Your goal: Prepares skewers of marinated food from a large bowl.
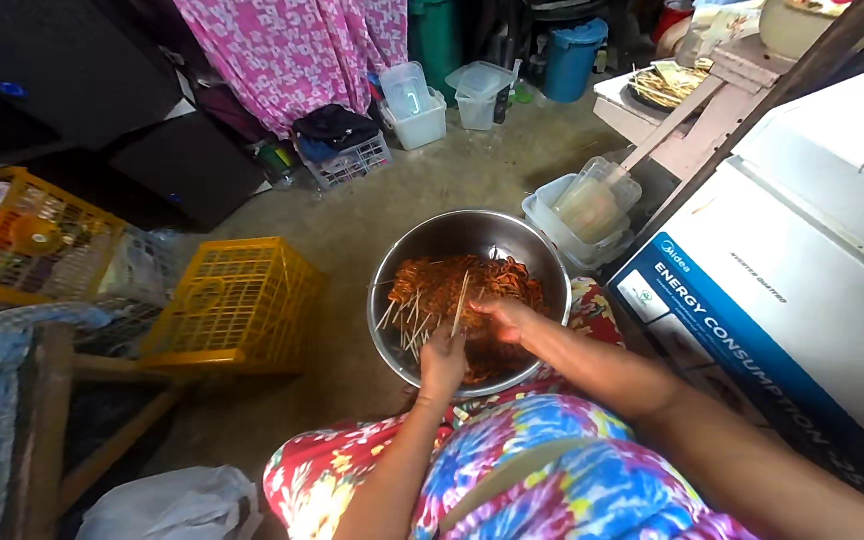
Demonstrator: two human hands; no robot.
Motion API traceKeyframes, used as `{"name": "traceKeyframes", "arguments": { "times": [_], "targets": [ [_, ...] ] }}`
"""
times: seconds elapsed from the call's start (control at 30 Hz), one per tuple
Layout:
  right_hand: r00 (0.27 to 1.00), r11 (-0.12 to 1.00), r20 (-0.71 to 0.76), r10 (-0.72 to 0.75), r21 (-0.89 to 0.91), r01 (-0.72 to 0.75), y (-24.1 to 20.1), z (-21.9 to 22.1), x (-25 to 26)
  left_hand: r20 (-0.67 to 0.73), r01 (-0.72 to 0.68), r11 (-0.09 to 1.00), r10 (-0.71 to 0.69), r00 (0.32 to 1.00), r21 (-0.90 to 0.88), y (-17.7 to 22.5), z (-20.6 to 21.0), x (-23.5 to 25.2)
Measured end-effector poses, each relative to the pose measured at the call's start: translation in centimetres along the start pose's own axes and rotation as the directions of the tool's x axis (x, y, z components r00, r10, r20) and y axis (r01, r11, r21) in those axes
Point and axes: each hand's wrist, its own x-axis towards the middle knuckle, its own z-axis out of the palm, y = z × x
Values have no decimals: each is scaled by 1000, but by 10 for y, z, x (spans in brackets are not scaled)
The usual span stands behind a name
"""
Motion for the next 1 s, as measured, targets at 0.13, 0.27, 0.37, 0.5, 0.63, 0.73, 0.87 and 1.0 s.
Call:
{"name": "traceKeyframes", "arguments": {
  "times": [0.13, 0.27, 0.37, 0.5, 0.63, 0.73, 0.87, 1.0],
  "targets": [
    [993, 962, -54, -102, -260, 85, -12, -8, 8, -80, -3, 1000, 1, 997, -22, 2, -1, 1],
    [986, 341, 145, -78, -926, 163, 3, -18, 17, -149, -20, 994, 5, 989, -103, -4, -1, 3],
    [902, -120, 401, 162, -899, 421, 27, -4, 17, -142, -41, 995, 27, 989, -95, -5, -1, 3],
    [895, -392, 234, 380, -836, 385, 32, 21, 6, -129, -52, 995, 41, 991, -85, -4, -1, 2],
    [934, -555, 65, 352, -788, 264, 22, 14, -6, -111, -62, 997, 56, 992, -55, -5, -3, 1],
    [970, -611, -31, 243, -782, 128, 3, -5, -8, -104, -54, 997, 47, 993, -58, -4, -5, 0],
    [993, -586, 61, 104, -802, 111, -44, -38, 3, -93, -56, 996, 50, 994, -67, -6, -4, 1],
    [989, -578, 130, -72, -813, 65, -73, -59, 25, -103, -50, 995, 40, 994, -92, -7, -4, 3]
  ]
}}
